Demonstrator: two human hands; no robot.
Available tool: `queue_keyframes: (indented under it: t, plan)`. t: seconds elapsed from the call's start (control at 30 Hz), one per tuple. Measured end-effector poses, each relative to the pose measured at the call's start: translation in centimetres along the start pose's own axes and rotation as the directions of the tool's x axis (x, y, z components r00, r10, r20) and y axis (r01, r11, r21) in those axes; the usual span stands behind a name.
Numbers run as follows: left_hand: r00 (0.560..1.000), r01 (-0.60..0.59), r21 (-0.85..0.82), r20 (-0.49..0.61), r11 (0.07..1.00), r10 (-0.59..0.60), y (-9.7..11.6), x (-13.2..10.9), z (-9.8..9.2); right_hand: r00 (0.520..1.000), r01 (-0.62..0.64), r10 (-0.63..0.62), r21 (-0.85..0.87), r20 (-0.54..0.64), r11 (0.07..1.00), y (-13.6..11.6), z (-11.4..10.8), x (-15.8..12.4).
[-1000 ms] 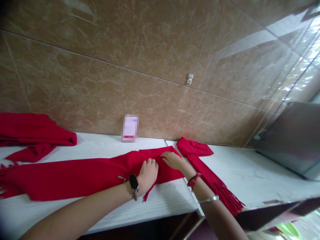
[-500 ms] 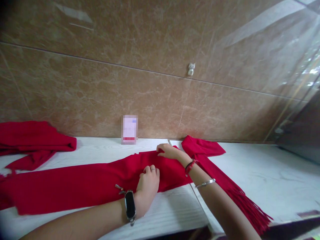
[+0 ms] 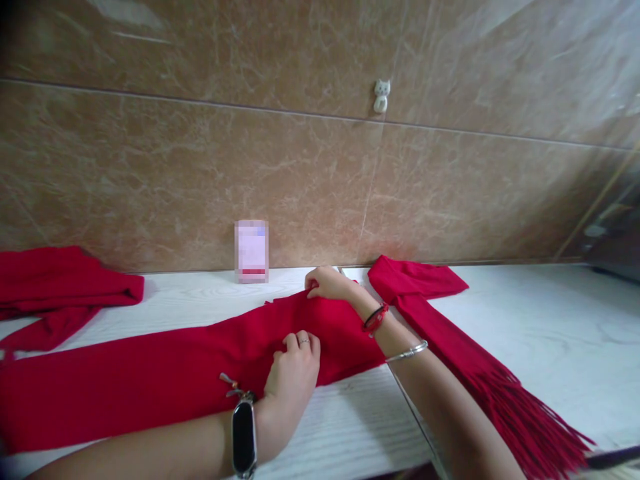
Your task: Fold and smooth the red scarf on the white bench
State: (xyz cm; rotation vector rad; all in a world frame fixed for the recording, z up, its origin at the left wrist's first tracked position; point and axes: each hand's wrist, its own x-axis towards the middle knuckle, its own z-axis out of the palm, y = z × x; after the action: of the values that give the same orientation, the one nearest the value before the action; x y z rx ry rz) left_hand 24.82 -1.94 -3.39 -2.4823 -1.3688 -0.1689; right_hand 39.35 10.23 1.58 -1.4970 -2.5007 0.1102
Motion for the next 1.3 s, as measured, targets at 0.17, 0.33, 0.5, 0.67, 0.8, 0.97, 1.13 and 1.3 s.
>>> queue_keyframes:
  t: [0.17, 0.33, 0.5, 0.67, 0.8, 0.97, 1.13, 1.3]
  plan:
    - [0.998, -0.029, -0.023, -0.052, 0.999, 0.028, -0.2, 0.0, 0.1, 0.998, 0.066, -0.066, 0.059, 0.002, 0.996, 0.3, 0.2, -0.1]
    - [0.996, -0.062, -0.024, -0.064, 0.998, 0.061, -0.4, 0.1, 0.6, 0.983, 0.150, -0.154, 0.046, 0.096, 0.988, -1.4, 1.0, -0.2]
    - [0.996, -0.047, -0.026, -0.082, 0.999, 0.044, -0.3, 0.0, 0.6, 0.990, 0.135, -0.137, 0.054, 0.037, 0.989, -2.1, 1.3, 0.0]
    - [0.993, -0.076, 0.039, -0.086, 0.996, 0.079, -0.2, -0.1, 0.2, 0.995, 0.095, -0.094, 0.180, -0.013, 0.979, -1.3, 1.4, 0.6]
    - [0.994, -0.106, 0.090, -0.029, 0.990, 0.109, -0.2, -0.1, -0.2, 0.986, 0.134, -0.151, 0.222, 0.064, 0.966, -1.9, 2.0, 0.6]
    - [0.996, -0.089, 0.035, -0.026, 0.995, 0.090, -0.1, -0.1, -0.1, 0.995, 0.091, -0.076, 0.262, -0.066, 0.961, -3.2, 2.8, 0.9]
    - [1.000, -0.031, 0.015, -0.006, 0.999, 0.031, -0.1, 0.0, 0.2, 0.979, 0.108, -0.038, 0.355, -0.200, 0.929, -3.1, 3.0, 1.2]
    - [0.999, -0.035, 0.018, 0.034, 0.999, 0.035, -0.3, 0.1, 0.0, 0.982, 0.139, -0.086, 0.331, -0.170, 0.933, -3.5, 2.9, 1.1]
